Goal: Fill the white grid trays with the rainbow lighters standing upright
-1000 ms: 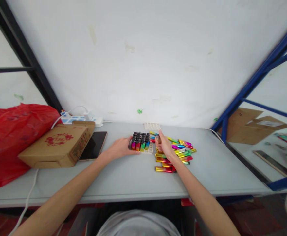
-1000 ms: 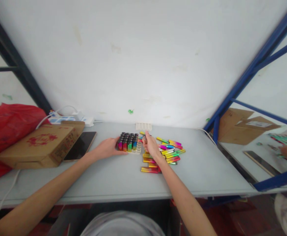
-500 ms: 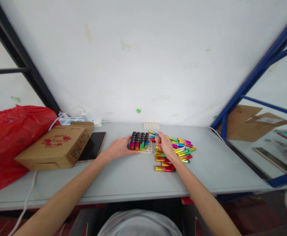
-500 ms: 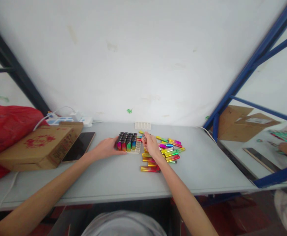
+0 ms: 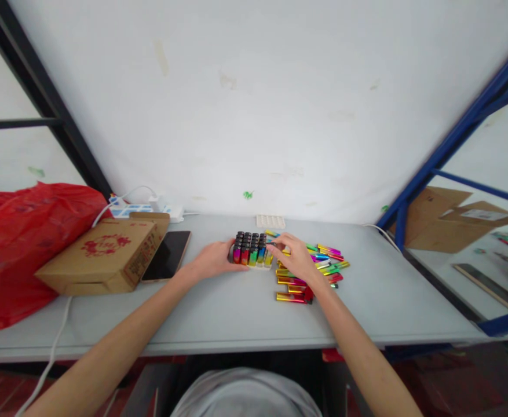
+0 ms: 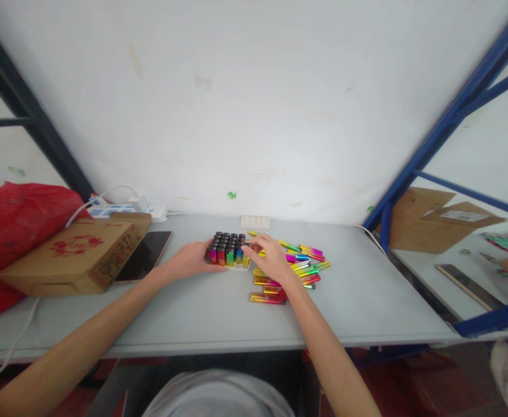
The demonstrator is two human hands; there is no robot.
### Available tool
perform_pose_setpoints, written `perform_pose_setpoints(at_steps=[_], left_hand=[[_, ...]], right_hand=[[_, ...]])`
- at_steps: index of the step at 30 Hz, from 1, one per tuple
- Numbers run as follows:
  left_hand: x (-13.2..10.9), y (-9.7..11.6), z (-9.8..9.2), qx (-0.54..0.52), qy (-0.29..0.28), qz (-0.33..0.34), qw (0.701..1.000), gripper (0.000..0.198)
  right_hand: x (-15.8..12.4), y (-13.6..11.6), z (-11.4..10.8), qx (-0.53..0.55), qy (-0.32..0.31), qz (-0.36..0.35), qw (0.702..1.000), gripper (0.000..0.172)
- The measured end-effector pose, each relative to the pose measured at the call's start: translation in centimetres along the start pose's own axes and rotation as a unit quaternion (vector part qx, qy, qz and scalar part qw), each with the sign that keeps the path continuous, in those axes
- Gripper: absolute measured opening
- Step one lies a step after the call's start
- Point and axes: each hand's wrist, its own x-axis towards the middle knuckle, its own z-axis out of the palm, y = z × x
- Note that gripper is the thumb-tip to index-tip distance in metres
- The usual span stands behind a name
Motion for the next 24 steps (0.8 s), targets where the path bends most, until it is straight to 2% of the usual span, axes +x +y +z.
perform_pose_setpoints(at_steps=[5,12,19,22,24], left_hand=[[0.04,-0.12,0.12,0.002,0.005,0.004,1.0,0.087],[0.0,-0.09,0.12,-0.005,0.004,-0.001,1.0,0.085],[-0.02,-0.09,0.07,0.008,0.004,0.008,1.0,0.086],[-0.09,0.01,-0.15,0.011,0.001,0.015,1.0,0.086],[-0.13,0.07,-0.28,0.014,-0.004,0.014,1.0,0.087]], right_hand=[[-0.11,-0.26,0.46,-0.012,-0.027,0.022,0.999,0.03],[-0.01,0.46,0.99,-0.044,-0.078,-0.019,0.996,0.033],[0.25,0.38,0.71,-0.094,-0.12,-0.058,0.987,0.026],[0.3,0.19,0.81,-0.154,-0.137,-0.041,0.978,0.028],[0.29,0.14,0.94,-0.192,-0.143,-0.011,0.971,0.037]])
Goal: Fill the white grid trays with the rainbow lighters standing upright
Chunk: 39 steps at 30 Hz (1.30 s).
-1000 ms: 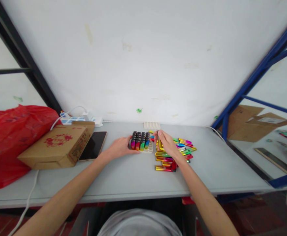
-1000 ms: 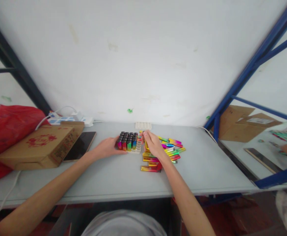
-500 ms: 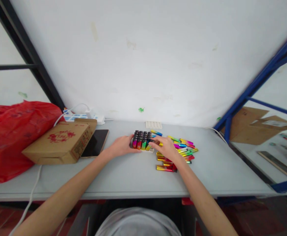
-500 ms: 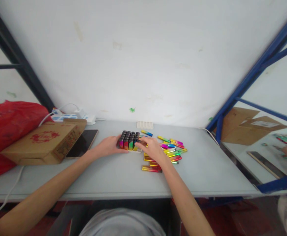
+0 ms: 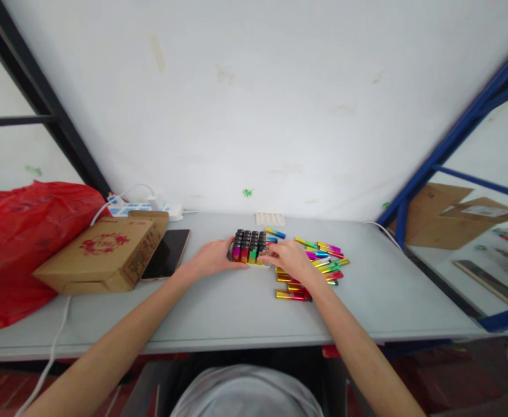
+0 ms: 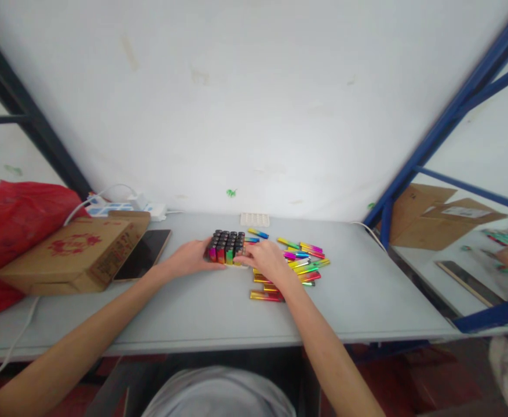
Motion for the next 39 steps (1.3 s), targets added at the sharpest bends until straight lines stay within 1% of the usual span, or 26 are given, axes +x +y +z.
perform_pose_setpoints(at_steps=[3,5,7,9,11,14,17,18,20,23,25,27,30,32,34,36,37,39], left_hand=[[0.0,0.1,-0.2,0.003,-0.007,-0.007,1.0,0.086],[0.0,0.2,-0.3,0.002,-0.008,-0.011,1.0,0.086],[0.0,0.3,-0.4,-0.002,-0.01,-0.011,1.0,0.086],[0.0,0.3,-0.5,-0.005,-0.013,-0.011,1.0,0.088],[0.0,0.3,-0.4,0.0,-0.015,-0.016,1.0,0.089],[0.1,0.3,-0.3,0.006,-0.013,-0.015,1.0,0.092],[0.3,0.2,-0.2,0.012,-0.013,-0.017,1.0,0.091],[0.3,0.2,-0.2,0.014,-0.015,-0.018,1.0,0.09],[0.4,0.1,-0.2,0.016,-0.016,-0.018,1.0,0.086],[0.4,0.0,-0.3,0.015,-0.015,-0.016,1.0,0.083],[0.4,0.0,-0.3,0.015,-0.016,-0.018,1.0,0.083],[0.4,0.0,-0.3,0.014,-0.013,-0.017,1.0,0.085],[0.4,0.0,-0.3,0.012,-0.009,-0.017,1.0,0.087],[0.4,0.1,-0.3,0.01,-0.008,-0.019,1.0,0.088],[0.3,0.1,-0.3,0.008,-0.006,-0.018,1.0,0.087],[0.3,0.2,-0.3,0.004,-0.007,-0.017,1.0,0.085],[0.4,0.2,-0.3,0.002,-0.008,-0.017,1.0,0.085],[0.4,0.2,-0.4,-0.003,-0.007,-0.022,1.0,0.084]], right_hand=[[-0.2,0.5,-0.4,0.025,0.015,0.023,0.999,0.047],[-0.6,1.3,-1.3,0.07,0.053,0.033,0.996,0.051],[-1.3,2.4,-2.8,0.108,0.097,0.056,0.988,0.053],[-2.3,3.3,-4.5,0.124,0.128,0.072,0.981,0.048],[-3.7,3.6,-6.0,0.116,0.141,0.071,0.981,0.038],[-6.7,2.7,-7.4,0.087,0.124,0.054,0.987,0.025],[-10.4,1.2,-7.3,0.058,0.066,0.039,0.995,0.021],[-11.7,0.9,-7.0,0.054,0.041,0.035,0.997,0.023],[-13.7,0.5,-6.0,0.042,0.009,0.032,0.999,0.029],[-15.5,1.1,-4.5,0.003,-0.008,0.028,1.0,0.042],[-15.7,1.8,-3.6,-0.024,-0.004,0.018,1.0,0.044],[-15.4,2.5,-2.9,-0.037,0.011,0.001,0.999,0.041],[-14.6,3.2,-2.3,-0.03,0.055,-0.028,0.998,0.033],[-14.0,3.3,-2.3,-0.007,0.101,-0.033,0.994,0.027],[-13.1,3.3,-2.5,0.035,0.162,-0.009,0.986,0.023],[-11.7,3.3,-2.8,0.109,0.219,0.042,0.969,0.022],[-10.8,3.3,-2.9,0.162,0.236,0.069,0.956,0.023],[-8.6,3.2,-3.1,0.288,0.242,0.103,0.921,0.026]])
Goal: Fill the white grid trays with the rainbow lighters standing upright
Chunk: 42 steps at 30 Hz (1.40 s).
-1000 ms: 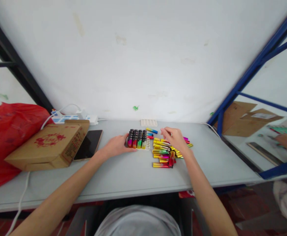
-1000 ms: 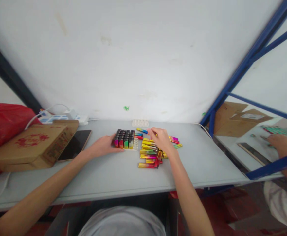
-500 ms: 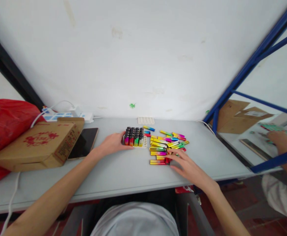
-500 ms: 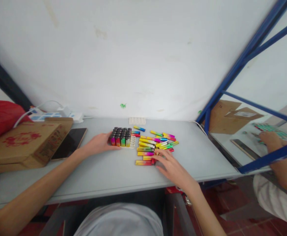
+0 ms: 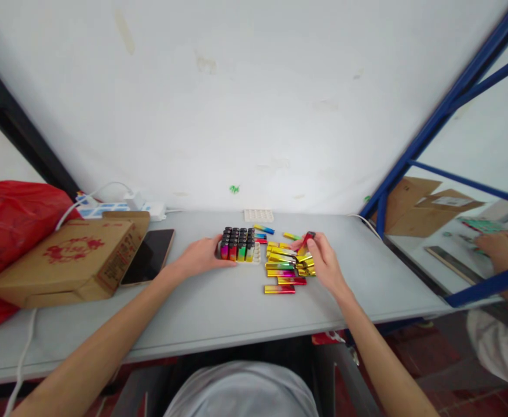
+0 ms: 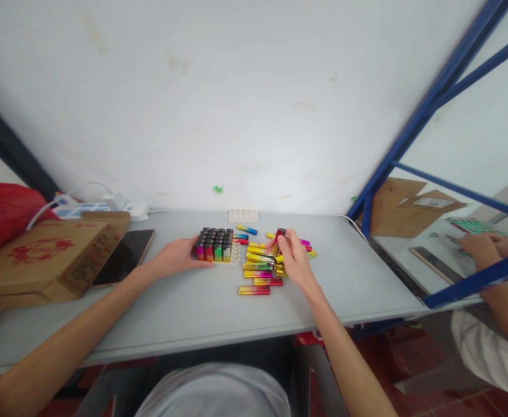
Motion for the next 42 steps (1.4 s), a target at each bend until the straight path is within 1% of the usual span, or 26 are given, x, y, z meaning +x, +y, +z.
perform_pose_setpoints(at_steps=[2,3,6,8,11,15,17,20,27,32,36,38,42], left_hand=[[0.1,-0.1,-0.1,-0.01,-0.001,-0.002,1.0,0.084],[0.1,-0.2,-0.2,-0.019,-0.004,0.001,1.0,0.084],[0.2,-0.8,-0.4,-0.052,-0.017,0.024,0.998,0.081],[0.3,-1.3,-0.5,-0.066,-0.021,0.04,0.997,0.08],[0.3,-1.8,-0.5,-0.074,-0.023,0.052,0.996,0.08],[0.2,-1.7,-0.5,-0.088,-0.031,0.044,0.995,0.077],[0.2,-1.6,-0.5,-0.084,-0.03,0.04,0.995,0.077],[0.1,-1.6,-0.5,-0.066,-0.027,0.035,0.997,0.078],[0.1,-1.8,-0.4,-0.065,-0.027,0.041,0.997,0.081],[0.1,-1.8,-0.4,-0.053,-0.026,0.039,0.998,0.08],[0.0,-1.7,-0.5,-0.056,-0.027,0.042,0.997,0.079],[-0.1,-1.7,-0.6,-0.06,-0.027,0.043,0.997,0.079],[0.0,-1.5,-0.7,-0.06,-0.036,0.039,0.997,0.077]], right_hand=[[2.2,-0.3,1.3,0.114,-0.017,0.045,0.992,0.029],[3.3,-0.6,2.1,0.154,-0.025,0.061,0.986,0.031],[6.4,-1.2,4.3,0.232,-0.05,0.106,0.966,0.042],[7.8,-1.5,5.7,0.262,-0.063,0.131,0.954,0.051],[8.7,-1.5,7.5,0.27,-0.077,0.154,0.947,0.063],[8.0,-0.9,9.1,0.286,-0.091,0.184,0.936,0.071],[7.4,-0.4,9.4,0.287,-0.095,0.2,0.932,0.07],[6.7,0.0,9.6,0.271,-0.095,0.212,0.934,0.064],[6.2,0.5,9.6,0.253,-0.059,0.236,0.936,0.05],[6.2,0.8,9.5,0.217,-0.044,0.228,0.948,0.053],[6.3,0.7,9.4,0.237,-0.08,0.238,0.938,0.058],[6.3,0.7,9.4,0.239,-0.088,0.239,0.937,0.058],[6.1,0.7,9.5,0.204,-0.054,0.223,0.952,0.055]])
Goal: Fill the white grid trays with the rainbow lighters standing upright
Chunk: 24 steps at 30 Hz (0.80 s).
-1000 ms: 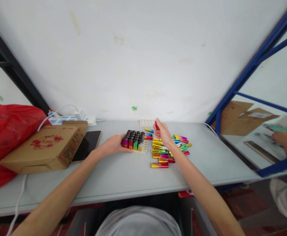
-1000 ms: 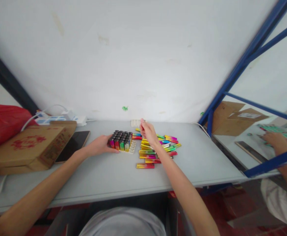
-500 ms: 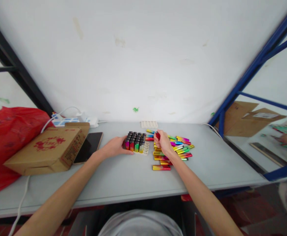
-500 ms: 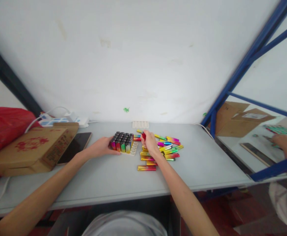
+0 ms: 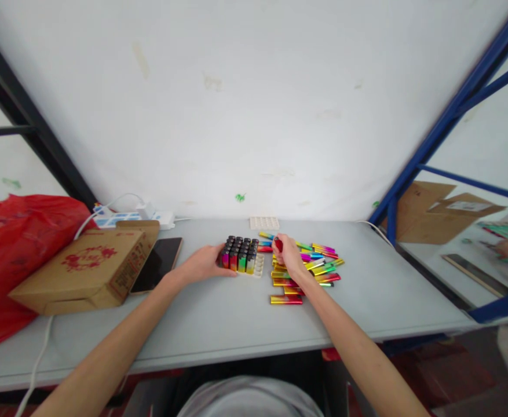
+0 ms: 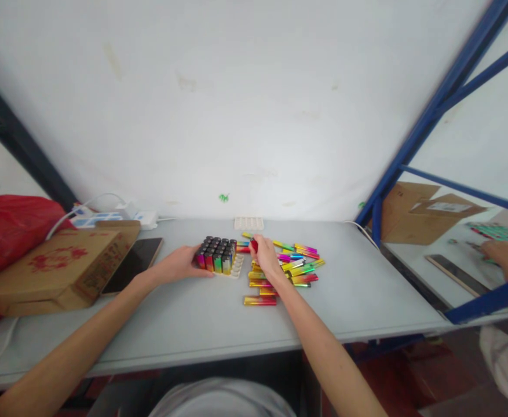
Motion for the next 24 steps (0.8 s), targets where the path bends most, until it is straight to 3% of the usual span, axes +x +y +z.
perform_pose_setpoints(at_steps=[7,13,21,24], left_hand=[[-0.14,0.26,-0.14,-0.015,0.001,-0.014,1.0,0.077],[0.01,-0.19,0.14,-0.007,0.003,-0.001,1.0,0.079],[-0.06,-0.24,0.06,-0.026,0.002,0.006,1.0,0.077],[-0.08,-0.11,0.01,-0.023,0.001,0.003,1.0,0.079]], right_hand=[[0.16,0.03,-0.16,0.011,-0.036,-0.008,0.999,0.061],[0.45,0.01,-0.36,-0.004,-0.039,-0.07,0.997,0.064],[0.25,0.01,-0.76,-0.134,-0.064,-0.162,0.976,0.041],[0.0,0.0,-0.54,-0.179,-0.04,-0.174,0.968,0.035]])
